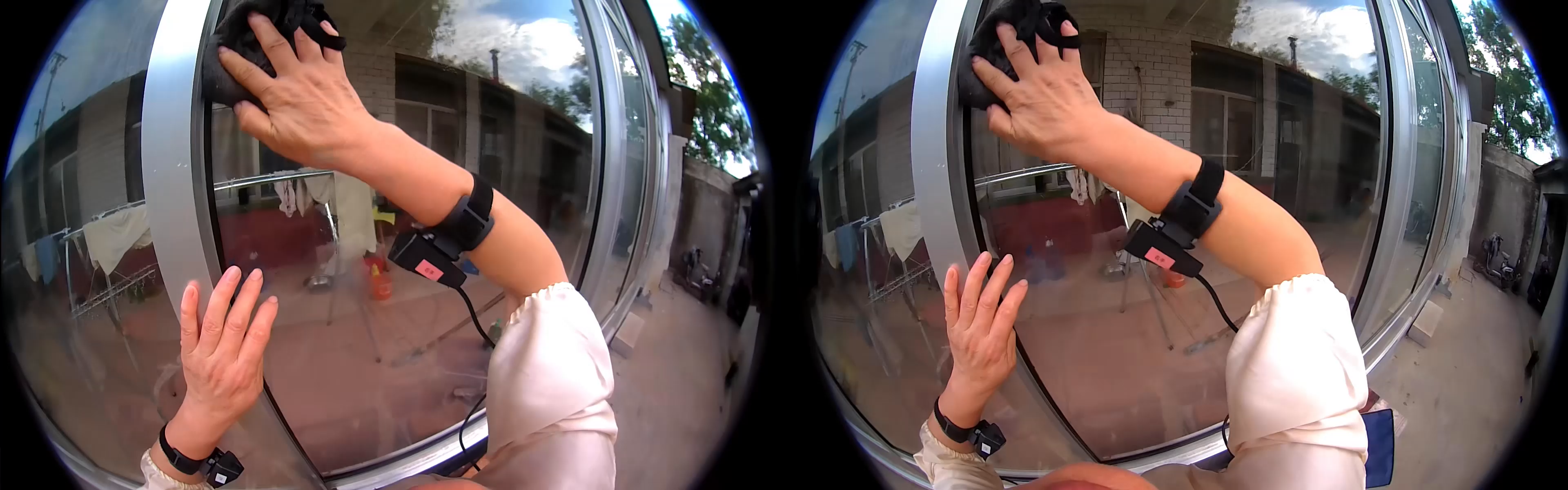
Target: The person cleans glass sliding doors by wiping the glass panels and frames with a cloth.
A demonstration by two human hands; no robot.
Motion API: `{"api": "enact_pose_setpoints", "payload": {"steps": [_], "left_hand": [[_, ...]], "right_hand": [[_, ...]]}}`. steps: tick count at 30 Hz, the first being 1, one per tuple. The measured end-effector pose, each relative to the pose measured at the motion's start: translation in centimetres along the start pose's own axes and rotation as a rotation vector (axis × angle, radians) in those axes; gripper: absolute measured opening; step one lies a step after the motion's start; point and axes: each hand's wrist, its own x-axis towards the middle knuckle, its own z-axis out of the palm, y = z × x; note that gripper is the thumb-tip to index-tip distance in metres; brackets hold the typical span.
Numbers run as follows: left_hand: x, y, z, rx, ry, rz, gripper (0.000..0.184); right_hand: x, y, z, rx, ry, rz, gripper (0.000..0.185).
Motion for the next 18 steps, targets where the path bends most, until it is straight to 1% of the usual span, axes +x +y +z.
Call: {"api": "enact_pose_setpoints", "payload": {"steps": [1,2,3,4,6,7,8,9,10,12,13,15,18], "left_hand": [[0.2,0.1,0.4,0.01,0.027,-0.018,0.044],[0.4,0.3,0.7,0.017,0.053,-0.033,0.045],[-1.4,1.4,-1.9,-0.054,-0.07,-0.038,0.045],[-1.2,1.0,-1.5,-0.026,-0.049,-0.029,0.045],[-0.4,0.7,-0.4,0.019,-0.008,-0.031,0.046],[-0.2,0.3,-0.8,0.068,0.005,-0.013,0.031],[-0.2,0.4,-0.6,0.072,0.023,-0.011,0.033],[-0.4,0.5,-0.5,0.075,0.031,-0.011,0.036],[-0.7,0.7,-0.3,0.087,0.037,-0.028,0.039],[-1.5,0.6,0.0,0.091,0.054,-0.054,0.048],[-2.0,0.5,0.4,0.093,0.061,-0.056,0.048],[-3.5,1.4,1.3,0.118,0.065,-0.062,0.048],[-3.3,1.0,0.7,0.126,0.053,-0.068,0.047]], "right_hand": [[-1.5,-1.0,-0.2,0.009,0.001,-0.01,0.053],[-3.2,-1.6,-1.2,0.064,-0.034,-0.082,0.053],[-6.8,-3.9,-3.5,0.211,-0.153,-0.051,0.052],[-8.4,-3.0,-4.7,0.206,-0.176,-0.089,0.052],[-10.5,1.9,-7.2,0.056,-0.209,-0.03,0.052],[-11.9,4.5,-8.6,-0.089,-0.187,0.103,0.053],[-13.4,8.6,-9.7,-0.135,-0.149,0.226,0.052],[-15.2,13.0,-10.7,-0.232,-0.078,0.283,0.052],[-17.1,18.2,-11.7,-0.32,-0.022,0.294,0.053],[-20.5,27.4,-14.5,-0.29,0.014,0.463,0.057],[-22.3,30.8,-15.6,-0.273,0.023,0.56,0.059],[-25.5,33.7,-17.2,-0.3,0.046,0.695,0.062],[-31.2,41.1,-20.2,-0.355,0.053,0.853,0.065]]}}
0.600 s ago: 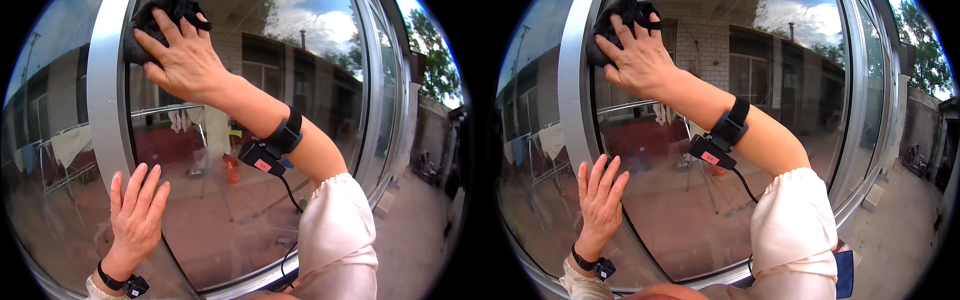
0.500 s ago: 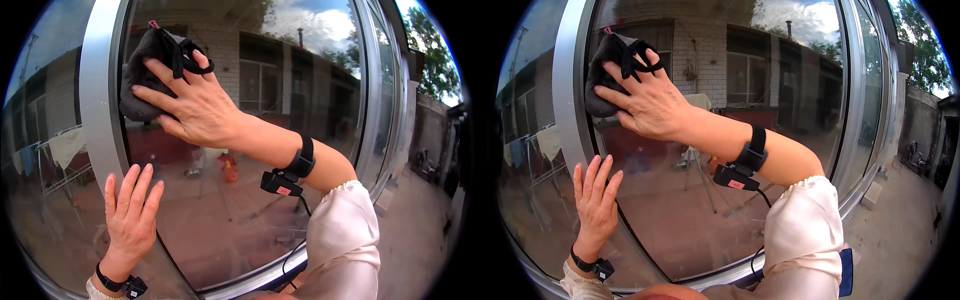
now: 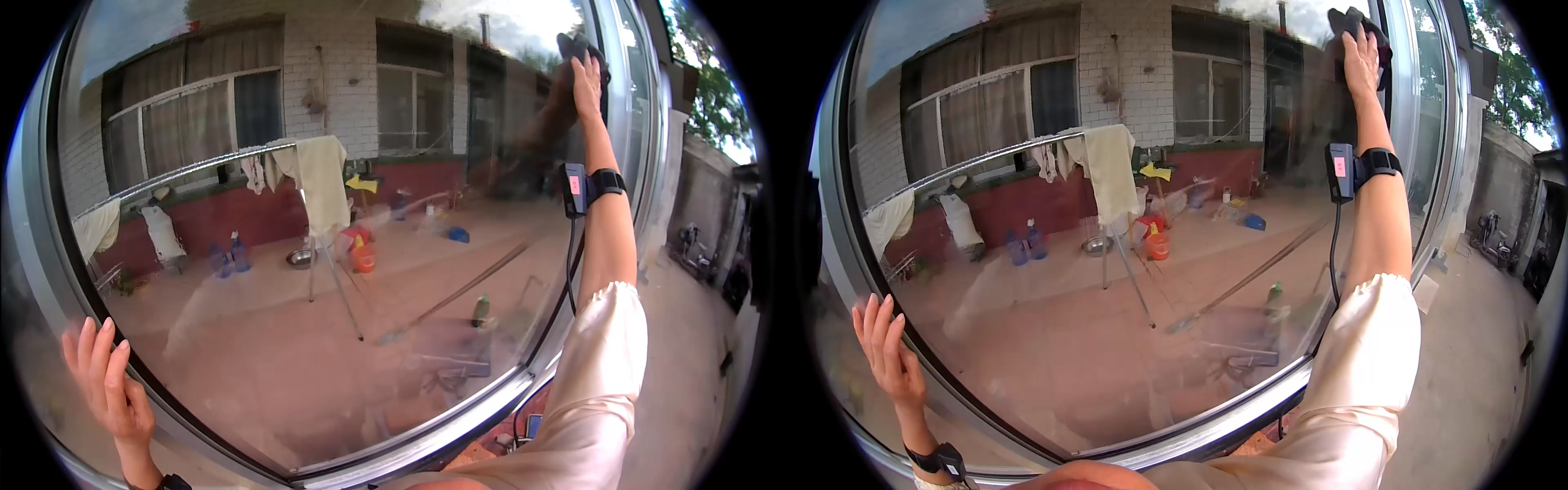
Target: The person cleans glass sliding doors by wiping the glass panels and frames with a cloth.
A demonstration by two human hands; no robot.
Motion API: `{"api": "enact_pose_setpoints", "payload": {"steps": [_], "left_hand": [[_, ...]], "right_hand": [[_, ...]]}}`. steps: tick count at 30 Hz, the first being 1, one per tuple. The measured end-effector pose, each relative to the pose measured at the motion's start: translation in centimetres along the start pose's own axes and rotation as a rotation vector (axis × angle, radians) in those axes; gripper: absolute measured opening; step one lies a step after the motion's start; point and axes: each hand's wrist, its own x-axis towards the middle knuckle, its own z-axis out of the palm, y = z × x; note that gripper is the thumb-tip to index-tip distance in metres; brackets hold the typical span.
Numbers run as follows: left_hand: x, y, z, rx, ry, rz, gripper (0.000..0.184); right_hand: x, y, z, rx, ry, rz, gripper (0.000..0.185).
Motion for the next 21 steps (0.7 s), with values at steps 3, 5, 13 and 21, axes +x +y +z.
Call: {"api": "enact_pose_setpoints", "payload": {"steps": [3,5,13,21], "left_hand": [[1.2,-0.5,-0.6,0.015,-0.008,0.001,0.046],[2.1,-1.4,-0.6,-0.022,0.014,0.022,0.045],[7.1,-2.6,-1.5,-0.153,0.098,-0.008,0.033],[5.0,-3.5,-0.6,-0.288,0.13,0.07,0.042]], "right_hand": [[-0.2,8.6,0.2,-0.121,-0.069,0.11,0.067],[-3.8,4.6,-1.7,-0.01,0.002,0.335,0.067],[-3.6,-10.2,2.1,-0.078,-0.003,0.217,0.058],[-7.5,-47.3,4.0,0.101,0.04,-0.446,0.053]]}}
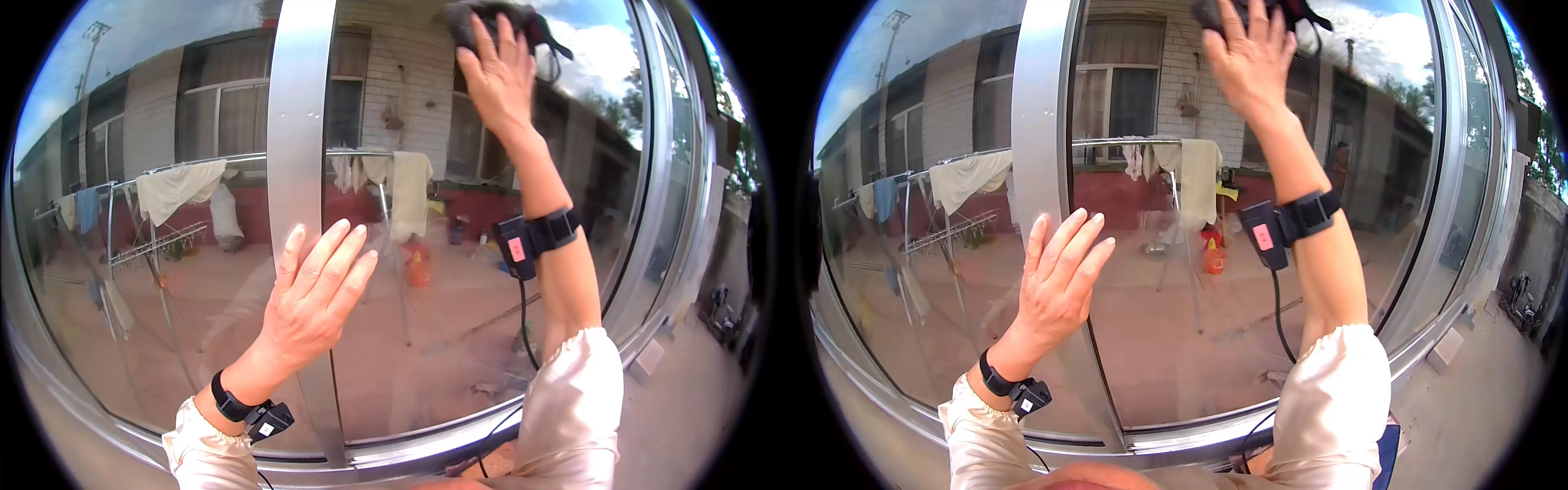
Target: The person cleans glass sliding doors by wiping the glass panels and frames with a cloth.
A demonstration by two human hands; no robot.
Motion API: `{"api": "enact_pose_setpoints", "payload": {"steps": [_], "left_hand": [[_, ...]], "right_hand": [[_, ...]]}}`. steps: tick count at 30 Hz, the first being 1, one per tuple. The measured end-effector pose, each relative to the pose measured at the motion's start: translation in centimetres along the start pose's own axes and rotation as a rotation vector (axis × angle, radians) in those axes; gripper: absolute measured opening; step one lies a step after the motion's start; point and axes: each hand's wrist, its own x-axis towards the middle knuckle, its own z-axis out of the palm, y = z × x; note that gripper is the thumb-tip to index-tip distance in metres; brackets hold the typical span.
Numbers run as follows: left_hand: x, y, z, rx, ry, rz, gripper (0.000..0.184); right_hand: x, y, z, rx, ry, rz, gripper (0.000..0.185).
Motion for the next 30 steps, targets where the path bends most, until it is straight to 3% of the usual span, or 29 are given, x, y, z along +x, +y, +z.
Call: {"api": "enact_pose_setpoints", "payload": {"steps": [5,11,13,15,19,22,23,24,26,27,30], "left_hand": [[0.4,-0.7,0.0,-0.079,0.095,0.041,0.058],[0.0,-1.1,0.6,-0.077,0.128,0.058,0.075],[0.0,-1.0,0.4,-0.068,0.102,0.036,0.078],[-0.2,-1.1,0.5,-0.042,0.084,0.024,0.078],[-0.6,-1.0,0.7,-0.006,0.057,-0.028,0.073],[-0.5,-1.0,0.7,0.023,0.02,-0.043,0.065],[-0.5,-1.0,0.5,0.037,0.015,-0.045,0.063],[-0.5,-1.1,0.5,0.053,-0.004,-0.06,0.061],[0.0,-0.8,0.3,0.105,-0.02,-0.075,0.061],[0.2,-0.8,0.3,0.108,-0.023,-0.077,0.061],[-0.6,-0.4,0.3,0.132,-0.031,-0.099,0.058]], "right_hand": [[-3.2,-12.4,-1.3,0.183,-0.069,-0.118,0.052],[-14.3,-11.7,-7.0,0.331,-0.318,-0.214,0.053],[-15.9,-7.2,-8.5,0.315,-0.364,-0.19,0.052],[-15.6,-0.9,-8.7,0.12,-0.235,-0.051,0.053],[-16.1,17.4,-7.5,-0.083,-0.015,0.21,0.054],[-17.7,30.0,-8.2,-0.144,-0.03,0.489,0.059],[-19.2,36.7,-8.1,-0.235,-0.094,0.454,0.061],[-18.9,36.9,-9.2,-0.15,-0.05,0.634,0.063],[-20.2,41.3,-10.4,-0.146,-0.061,0.76,0.065],[-22.8,48.6,-10.1,-0.216,-0.157,0.749,0.066],[-23.9,51.6,-11.0,-0.157,-0.154,0.93,0.062]]}}
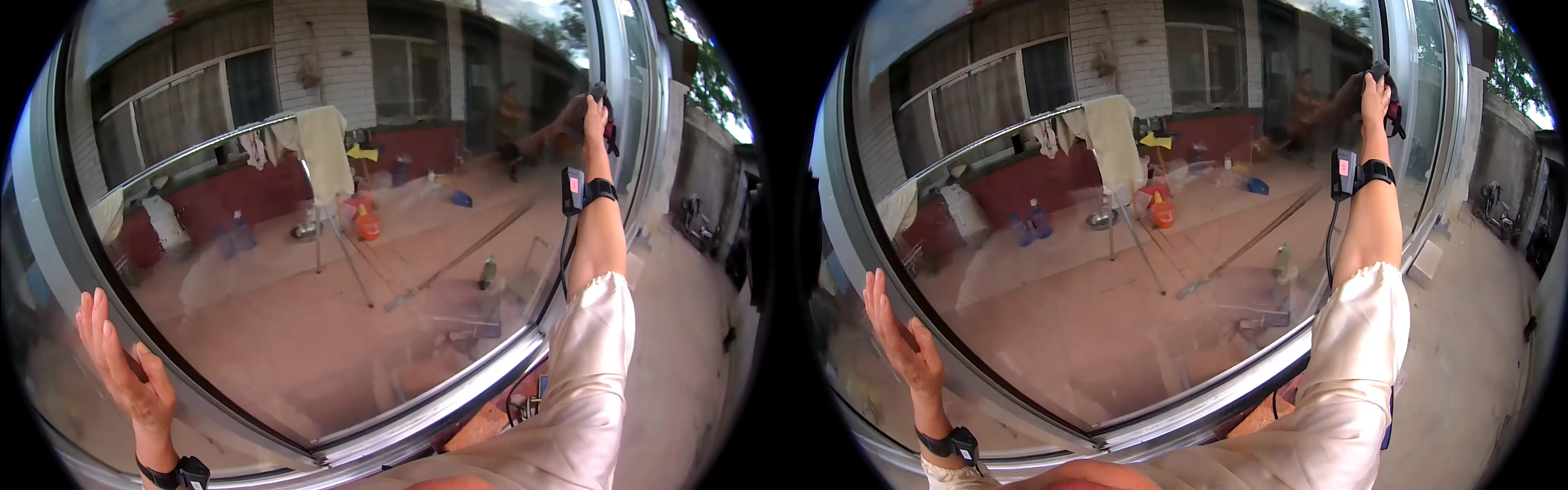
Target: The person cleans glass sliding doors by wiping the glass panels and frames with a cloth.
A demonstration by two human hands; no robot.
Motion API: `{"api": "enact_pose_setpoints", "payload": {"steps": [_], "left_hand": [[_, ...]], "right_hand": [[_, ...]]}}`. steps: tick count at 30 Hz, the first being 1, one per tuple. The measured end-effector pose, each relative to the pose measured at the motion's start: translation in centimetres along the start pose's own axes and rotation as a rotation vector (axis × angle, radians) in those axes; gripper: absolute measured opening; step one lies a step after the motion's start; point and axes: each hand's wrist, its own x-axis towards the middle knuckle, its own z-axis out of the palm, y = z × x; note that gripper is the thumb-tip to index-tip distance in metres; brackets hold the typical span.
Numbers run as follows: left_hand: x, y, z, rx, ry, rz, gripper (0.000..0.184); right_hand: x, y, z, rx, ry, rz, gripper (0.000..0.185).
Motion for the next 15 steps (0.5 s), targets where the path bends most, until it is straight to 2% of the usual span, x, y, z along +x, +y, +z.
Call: {"api": "enact_pose_setpoints", "payload": {"steps": [3,8,9,11,12,15], "left_hand": [[0.3,-0.1,0.1,-0.029,0.009,0.046,0.058],[0.3,-0.1,0.3,-0.099,0.039,0.083,0.068],[0.3,0.0,0.3,-0.1,0.034,0.094,0.067],[0.5,-0.1,0.1,-0.115,0.027,0.111,0.067],[0.6,-0.2,0.1,-0.136,0.038,0.123,0.068],[0.6,-0.1,-0.2,-0.194,0.059,0.136,0.071]], "right_hand": [[-1.4,-3.2,0.2,-0.017,0.007,-0.055,0.058],[-11.3,-23.8,0.5,0.081,0.137,-0.365,0.06],[-13.5,-27.4,1.4,0.06,0.172,-0.511,0.06],[-19.3,-35.1,2.1,0.152,0.176,-0.721,0.058],[-23.3,-39.4,1.4,0.057,0.179,-0.78,0.056],[-33.2,-46.4,0.5,0.228,0.088,-0.951,0.056]]}}
